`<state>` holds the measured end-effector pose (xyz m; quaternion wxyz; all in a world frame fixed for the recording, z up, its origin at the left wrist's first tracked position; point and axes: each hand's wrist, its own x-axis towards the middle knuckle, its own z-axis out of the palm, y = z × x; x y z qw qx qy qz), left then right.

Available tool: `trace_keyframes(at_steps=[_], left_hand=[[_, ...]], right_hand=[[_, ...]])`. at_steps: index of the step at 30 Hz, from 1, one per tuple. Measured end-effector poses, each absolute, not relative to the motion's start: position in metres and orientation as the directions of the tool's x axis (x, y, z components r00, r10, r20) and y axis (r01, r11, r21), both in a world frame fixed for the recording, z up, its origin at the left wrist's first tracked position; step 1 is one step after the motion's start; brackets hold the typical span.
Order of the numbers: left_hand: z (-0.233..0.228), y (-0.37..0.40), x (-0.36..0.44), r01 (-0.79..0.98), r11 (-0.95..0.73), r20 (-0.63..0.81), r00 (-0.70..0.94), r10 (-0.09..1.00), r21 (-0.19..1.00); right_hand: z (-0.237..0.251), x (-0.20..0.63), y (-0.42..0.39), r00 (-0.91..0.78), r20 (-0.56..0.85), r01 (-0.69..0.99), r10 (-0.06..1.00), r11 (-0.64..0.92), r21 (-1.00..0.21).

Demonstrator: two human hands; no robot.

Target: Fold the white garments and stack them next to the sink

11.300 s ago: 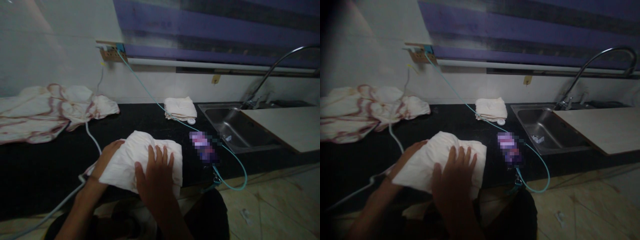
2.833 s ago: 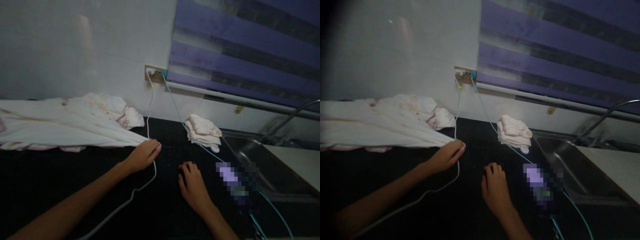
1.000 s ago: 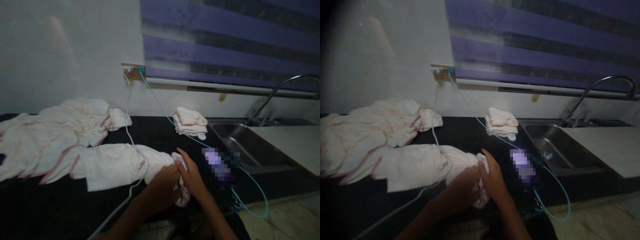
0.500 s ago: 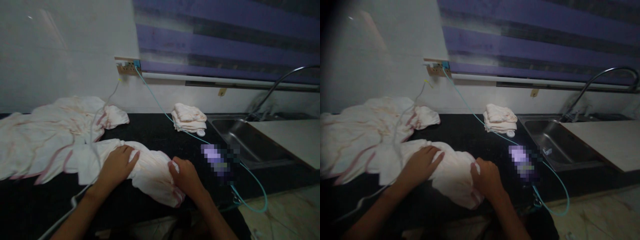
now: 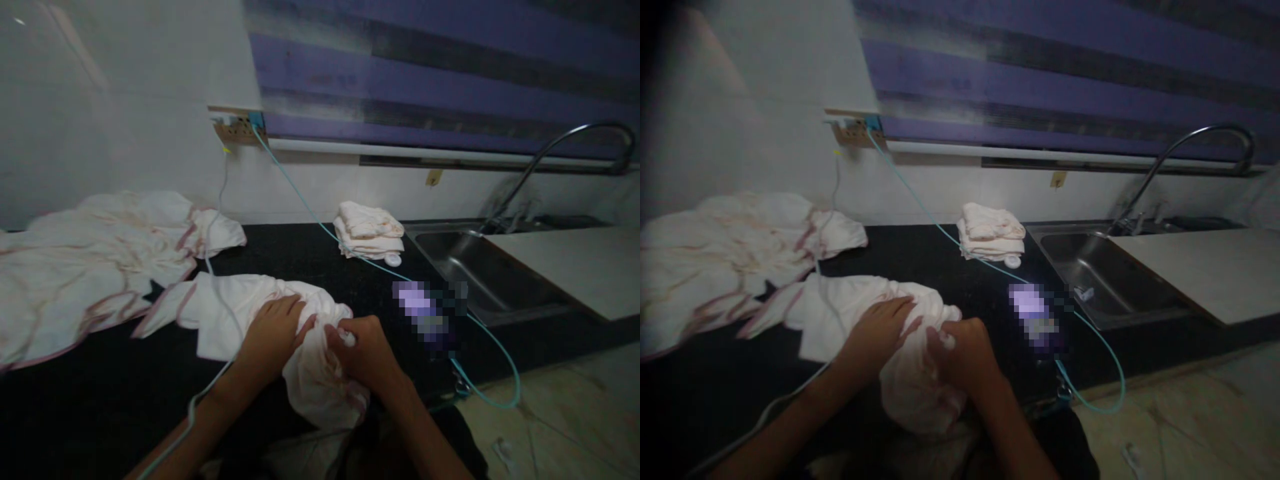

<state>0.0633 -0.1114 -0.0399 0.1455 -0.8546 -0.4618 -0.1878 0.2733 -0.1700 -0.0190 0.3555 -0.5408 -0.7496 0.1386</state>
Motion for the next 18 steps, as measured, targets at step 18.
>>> trace_keyframes(at_steps=[18], left_hand=[[-0.028,-0.124,0.078,0.722,-0.675,0.334,0.605,0.723,0.152]], right_hand=[[-0.027,0.282,-0.168,-0.131,0.412,0.519,0.902,0.417,-0.746]])
